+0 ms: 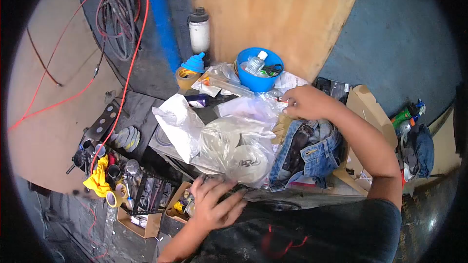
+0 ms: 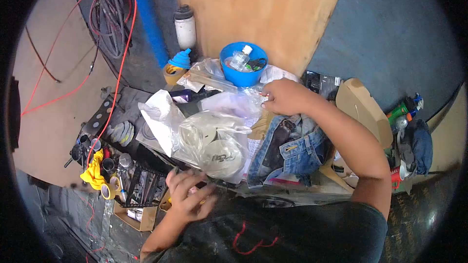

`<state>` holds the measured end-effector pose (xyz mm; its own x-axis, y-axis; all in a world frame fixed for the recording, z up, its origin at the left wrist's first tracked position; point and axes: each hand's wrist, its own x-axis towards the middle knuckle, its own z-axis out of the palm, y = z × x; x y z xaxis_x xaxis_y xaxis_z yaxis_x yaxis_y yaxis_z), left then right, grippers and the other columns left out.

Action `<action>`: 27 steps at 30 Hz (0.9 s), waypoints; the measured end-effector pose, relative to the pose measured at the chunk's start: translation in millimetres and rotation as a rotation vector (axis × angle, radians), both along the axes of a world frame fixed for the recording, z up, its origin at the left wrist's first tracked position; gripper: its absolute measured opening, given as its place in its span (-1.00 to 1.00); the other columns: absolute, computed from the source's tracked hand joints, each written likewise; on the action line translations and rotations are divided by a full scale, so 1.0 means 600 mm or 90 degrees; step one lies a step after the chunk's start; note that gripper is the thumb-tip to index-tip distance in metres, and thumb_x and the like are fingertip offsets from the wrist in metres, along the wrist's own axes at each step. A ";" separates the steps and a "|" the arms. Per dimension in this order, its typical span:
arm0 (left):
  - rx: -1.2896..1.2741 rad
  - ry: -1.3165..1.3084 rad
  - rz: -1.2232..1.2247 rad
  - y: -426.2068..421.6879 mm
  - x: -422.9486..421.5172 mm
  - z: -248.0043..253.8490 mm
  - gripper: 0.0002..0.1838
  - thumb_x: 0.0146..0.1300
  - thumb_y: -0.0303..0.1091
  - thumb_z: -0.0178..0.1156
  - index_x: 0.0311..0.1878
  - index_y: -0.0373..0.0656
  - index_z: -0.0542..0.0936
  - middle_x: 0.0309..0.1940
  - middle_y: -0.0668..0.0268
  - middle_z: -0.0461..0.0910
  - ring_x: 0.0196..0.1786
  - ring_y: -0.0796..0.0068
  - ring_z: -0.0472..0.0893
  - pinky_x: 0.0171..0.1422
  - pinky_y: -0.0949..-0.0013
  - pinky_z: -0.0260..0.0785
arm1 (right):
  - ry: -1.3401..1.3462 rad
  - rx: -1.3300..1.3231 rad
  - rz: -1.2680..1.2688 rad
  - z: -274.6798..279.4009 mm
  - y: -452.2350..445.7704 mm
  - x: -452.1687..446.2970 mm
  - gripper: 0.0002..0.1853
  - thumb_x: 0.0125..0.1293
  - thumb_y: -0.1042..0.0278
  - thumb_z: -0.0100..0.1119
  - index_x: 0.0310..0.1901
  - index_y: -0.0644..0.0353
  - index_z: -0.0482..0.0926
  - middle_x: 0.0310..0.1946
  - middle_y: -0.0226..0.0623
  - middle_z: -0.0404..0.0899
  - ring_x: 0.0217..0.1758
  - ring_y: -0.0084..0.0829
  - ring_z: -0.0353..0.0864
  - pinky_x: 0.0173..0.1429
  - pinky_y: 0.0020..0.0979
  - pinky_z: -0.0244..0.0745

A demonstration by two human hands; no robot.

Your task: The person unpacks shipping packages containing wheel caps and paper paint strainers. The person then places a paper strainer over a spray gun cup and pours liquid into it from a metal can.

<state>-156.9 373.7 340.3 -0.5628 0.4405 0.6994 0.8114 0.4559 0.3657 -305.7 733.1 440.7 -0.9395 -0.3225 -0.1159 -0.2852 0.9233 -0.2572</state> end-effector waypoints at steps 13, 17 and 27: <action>0.102 -0.710 -0.359 -0.145 0.131 -0.109 -0.31 0.44 -0.04 0.19 0.52 -0.17 0.36 0.56 0.04 0.27 0.58 0.02 0.23 0.65 0.02 -0.04 | -0.151 0.181 0.066 -0.218 0.039 -0.202 -0.37 0.28 -0.28 0.19 -0.22 0.30 0.76 -0.24 0.09 0.74 -0.16 0.07 0.74 -0.01 0.00 0.60; 0.094 -0.728 -0.343 -0.153 0.137 -0.116 -0.27 0.46 0.00 0.18 0.56 -0.18 0.29 0.57 0.03 0.24 0.59 0.02 0.20 0.66 0.03 -0.04 | -0.070 0.180 0.127 -0.190 0.036 -0.187 -0.58 0.29 0.02 0.20 -0.19 0.30 0.73 -0.29 -0.04 0.72 -0.24 -0.03 0.72 -0.14 -0.06 0.64; -0.059 -0.656 -0.332 -0.158 0.083 -0.098 -0.32 0.39 -0.01 0.29 0.44 -0.22 0.42 0.39 0.00 0.48 0.39 0.06 0.52 0.48 0.16 0.32 | 0.051 -0.203 -0.145 0.016 0.027 -0.025 -0.88 0.31 0.41 0.15 -0.28 0.28 0.46 -0.47 -0.34 0.45 -0.38 -0.53 0.46 -0.33 -0.35 0.44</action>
